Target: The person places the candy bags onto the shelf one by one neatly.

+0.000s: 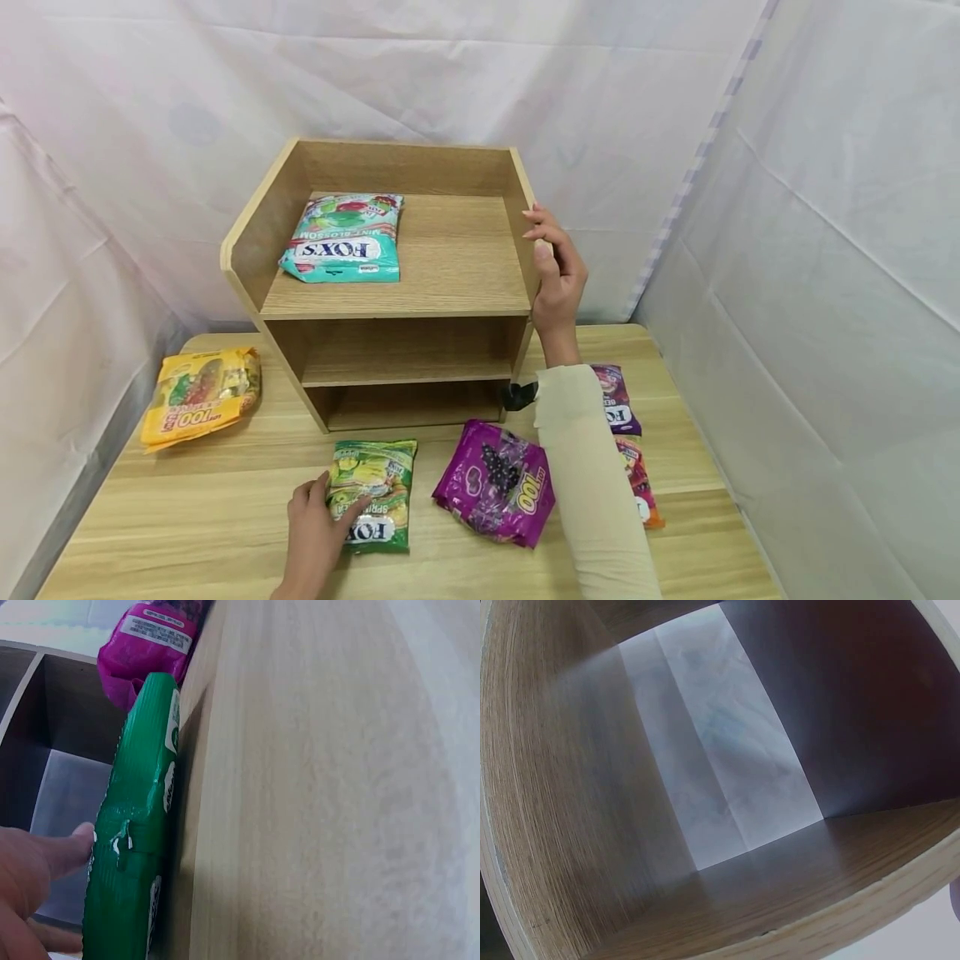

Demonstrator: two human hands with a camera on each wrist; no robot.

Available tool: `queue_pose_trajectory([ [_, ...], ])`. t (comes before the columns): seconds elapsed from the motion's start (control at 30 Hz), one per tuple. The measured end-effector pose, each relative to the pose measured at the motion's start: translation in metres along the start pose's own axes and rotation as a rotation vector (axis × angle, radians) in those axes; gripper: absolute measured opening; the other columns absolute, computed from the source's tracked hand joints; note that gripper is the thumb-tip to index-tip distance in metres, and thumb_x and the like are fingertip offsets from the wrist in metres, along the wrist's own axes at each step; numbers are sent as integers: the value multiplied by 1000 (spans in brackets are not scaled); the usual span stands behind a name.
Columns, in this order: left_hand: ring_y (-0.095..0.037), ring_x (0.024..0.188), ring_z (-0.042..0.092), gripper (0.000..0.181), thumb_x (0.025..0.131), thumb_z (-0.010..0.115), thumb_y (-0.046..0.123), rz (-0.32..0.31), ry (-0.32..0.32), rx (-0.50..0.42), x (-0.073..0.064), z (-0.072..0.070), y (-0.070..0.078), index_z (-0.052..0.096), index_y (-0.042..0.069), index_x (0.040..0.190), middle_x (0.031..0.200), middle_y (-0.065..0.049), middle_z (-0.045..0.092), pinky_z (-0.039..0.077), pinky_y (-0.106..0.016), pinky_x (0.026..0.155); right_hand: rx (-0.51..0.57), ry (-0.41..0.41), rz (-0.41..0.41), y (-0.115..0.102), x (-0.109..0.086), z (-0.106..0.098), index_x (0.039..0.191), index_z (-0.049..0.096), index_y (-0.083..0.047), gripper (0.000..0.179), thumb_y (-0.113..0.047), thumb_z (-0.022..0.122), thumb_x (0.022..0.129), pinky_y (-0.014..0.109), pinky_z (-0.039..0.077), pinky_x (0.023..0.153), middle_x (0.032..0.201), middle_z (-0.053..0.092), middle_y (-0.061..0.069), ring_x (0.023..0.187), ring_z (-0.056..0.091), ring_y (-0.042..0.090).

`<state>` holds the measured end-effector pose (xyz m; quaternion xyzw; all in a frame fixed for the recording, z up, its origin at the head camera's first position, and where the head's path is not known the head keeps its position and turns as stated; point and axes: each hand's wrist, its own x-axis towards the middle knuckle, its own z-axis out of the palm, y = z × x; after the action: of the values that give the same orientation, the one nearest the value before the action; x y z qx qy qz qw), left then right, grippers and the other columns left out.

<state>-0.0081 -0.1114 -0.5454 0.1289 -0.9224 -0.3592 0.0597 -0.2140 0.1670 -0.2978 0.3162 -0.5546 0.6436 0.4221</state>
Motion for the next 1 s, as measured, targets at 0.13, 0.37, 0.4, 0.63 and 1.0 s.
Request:
queue_pose_trajectory([
  [0.13, -49, 107, 41, 83, 78, 80, 30, -98, -44, -23, 0, -3, 3, 40, -20, 129, 113, -36, 42, 42, -56, 85, 6, 4, -2, 0, 0, 0, 89, 52, 19, 31, -11, 44, 89, 50, 29, 108, 109, 62, 28, 121, 41, 53],
  [0.37, -49, 103, 44, 81, 74, 83, 29, -128, -40, -28, 2, -2, 1, 45, -21, 125, 109, -35, 45, 43, -56, 82, 1, 12, -10, 0, 0, 0, 88, 52, 19, 31, -11, 44, 89, 50, 30, 108, 108, 62, 29, 120, 42, 52],
  [0.4, -49, 104, 44, 80, 74, 83, 29, -129, -37, -35, 2, -1, 1, 46, -21, 125, 110, -35, 45, 43, -56, 83, 1, 11, -12, 0, 0, 0, 88, 52, 19, 31, -11, 44, 89, 50, 30, 108, 108, 62, 29, 120, 42, 53],
  [0.63, -48, 110, 42, 78, 74, 83, 26, -160, -24, -119, 1, 3, -5, 45, -17, 127, 115, -35, 43, 39, -57, 91, 9, 11, -12, 0, 0, 1, 88, 51, 20, 31, -11, 45, 89, 50, 30, 108, 108, 62, 28, 120, 42, 53],
  [1.0, -38, 104, 51, 70, 74, 84, 26, -167, 30, -148, 2, 8, -13, 52, -10, 125, 110, -25, 51, 43, -52, 87, 10, 9, -9, 0, 1, 0, 88, 51, 20, 30, -9, 44, 89, 50, 30, 108, 108, 62, 29, 120, 43, 52],
])
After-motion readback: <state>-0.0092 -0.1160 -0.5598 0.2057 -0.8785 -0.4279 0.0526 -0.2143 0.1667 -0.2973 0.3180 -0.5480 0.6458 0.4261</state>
